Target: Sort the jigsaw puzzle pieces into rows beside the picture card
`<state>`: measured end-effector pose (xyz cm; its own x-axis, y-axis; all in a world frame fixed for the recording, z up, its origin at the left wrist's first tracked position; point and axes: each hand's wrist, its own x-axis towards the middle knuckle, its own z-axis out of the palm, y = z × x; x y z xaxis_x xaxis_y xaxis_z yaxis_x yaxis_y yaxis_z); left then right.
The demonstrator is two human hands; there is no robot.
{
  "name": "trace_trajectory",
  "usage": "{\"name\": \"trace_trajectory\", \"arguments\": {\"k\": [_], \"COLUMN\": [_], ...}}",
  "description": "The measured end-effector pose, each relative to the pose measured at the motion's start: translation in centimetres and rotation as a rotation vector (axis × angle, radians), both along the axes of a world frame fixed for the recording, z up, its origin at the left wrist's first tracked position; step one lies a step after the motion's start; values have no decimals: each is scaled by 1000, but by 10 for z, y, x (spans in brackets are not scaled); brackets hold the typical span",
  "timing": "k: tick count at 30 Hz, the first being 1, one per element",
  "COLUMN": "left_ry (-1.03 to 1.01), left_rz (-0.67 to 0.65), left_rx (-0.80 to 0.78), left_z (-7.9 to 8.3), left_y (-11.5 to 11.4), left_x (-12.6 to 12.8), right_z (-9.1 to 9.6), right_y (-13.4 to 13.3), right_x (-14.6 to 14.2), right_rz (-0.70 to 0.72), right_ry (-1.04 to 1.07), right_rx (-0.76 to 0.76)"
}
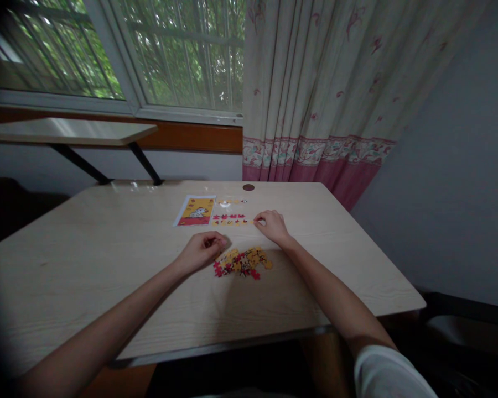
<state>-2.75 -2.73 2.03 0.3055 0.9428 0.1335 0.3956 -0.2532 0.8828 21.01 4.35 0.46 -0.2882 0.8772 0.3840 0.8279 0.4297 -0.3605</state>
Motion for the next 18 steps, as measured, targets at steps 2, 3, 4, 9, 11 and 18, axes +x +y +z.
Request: {"name": "trace_trajectory", "arguments": {"k": [2,3,4,9,11,18], "left_ry": [-2,0,3,20,23,8], "left_rz": [-2,-4,-5,-9,-7,-3], "left_rx": [-2,-3,-4,4,6,1], "left_z": [-1,-1,-1,-3,-4,-3], "left_y": [0,0,0,2,2,1], "left_x": [0,0,0,-2,-3,-4], "right_z": [-1,-1,-1,12,24,48], "right_y": [0,0,0,-7,-16,-42], "right_x": [-1,-1,-2,0,2,0], "right_rz": [-5,-6,-8,38,195,701], "right_ry": [-2,-5,-9,-34,-49,-134], "right_rx": [6,5,2,29,25,-265]}}
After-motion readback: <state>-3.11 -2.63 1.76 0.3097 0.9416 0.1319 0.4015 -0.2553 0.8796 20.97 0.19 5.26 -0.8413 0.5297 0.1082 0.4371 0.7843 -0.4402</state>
